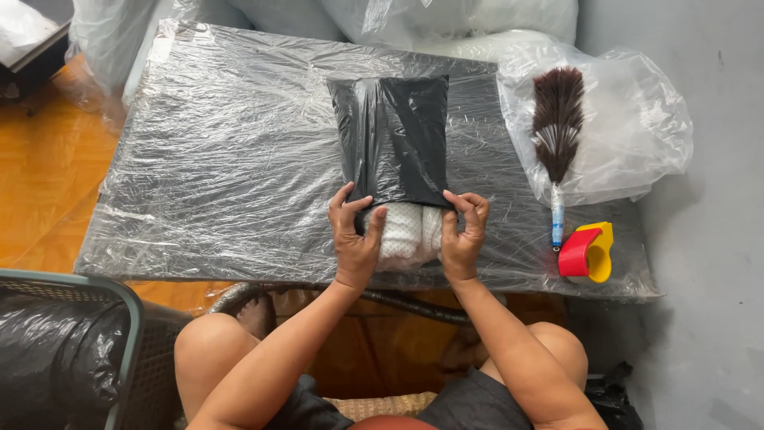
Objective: Wrapping a white textured sample book in plastic and sealing it inside a black poly mailer bag.
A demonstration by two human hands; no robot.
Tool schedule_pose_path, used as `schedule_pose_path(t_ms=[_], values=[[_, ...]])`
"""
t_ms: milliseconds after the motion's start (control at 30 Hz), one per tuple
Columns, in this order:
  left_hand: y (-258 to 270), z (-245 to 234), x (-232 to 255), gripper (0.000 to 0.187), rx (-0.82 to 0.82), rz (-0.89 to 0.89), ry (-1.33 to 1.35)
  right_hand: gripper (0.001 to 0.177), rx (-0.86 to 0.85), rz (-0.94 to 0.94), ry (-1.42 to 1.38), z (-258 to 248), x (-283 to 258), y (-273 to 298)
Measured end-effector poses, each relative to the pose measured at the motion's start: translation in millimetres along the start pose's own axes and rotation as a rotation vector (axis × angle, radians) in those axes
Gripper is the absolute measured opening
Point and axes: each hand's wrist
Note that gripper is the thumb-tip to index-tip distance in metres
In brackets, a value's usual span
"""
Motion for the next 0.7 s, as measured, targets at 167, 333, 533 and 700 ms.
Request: schedule_pose_path(t_ms=[167, 333, 533, 700], values=[[0, -1, -4, 0.035, 0.015, -0.008, -0.014, 0.018, -0.069, -0.018, -0.050, -7, -1, -2], [-14, -9, -12, 0.040, 0.022, -0.078, -0.047, 0.040, -0.093, 0.196, -0.260, -21, -1, -28], [-53, -28, -43, 0.062, -0.145, -0.554, -0.146, 0.031, -0.025, 0.795, -0.326, -24, 41, -51], [-43, -21, -42, 0.102, -0.398, -0.864, -0.040, 0.044, -0.353, 1.050, -0.414, -31, 16, -50]])
Point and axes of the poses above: each hand's wrist, its own y-axis away from the middle knuckle, its own z-axis out of the palm, x = y × z, and after that the axes turned 3 degrees about -x, right-handed
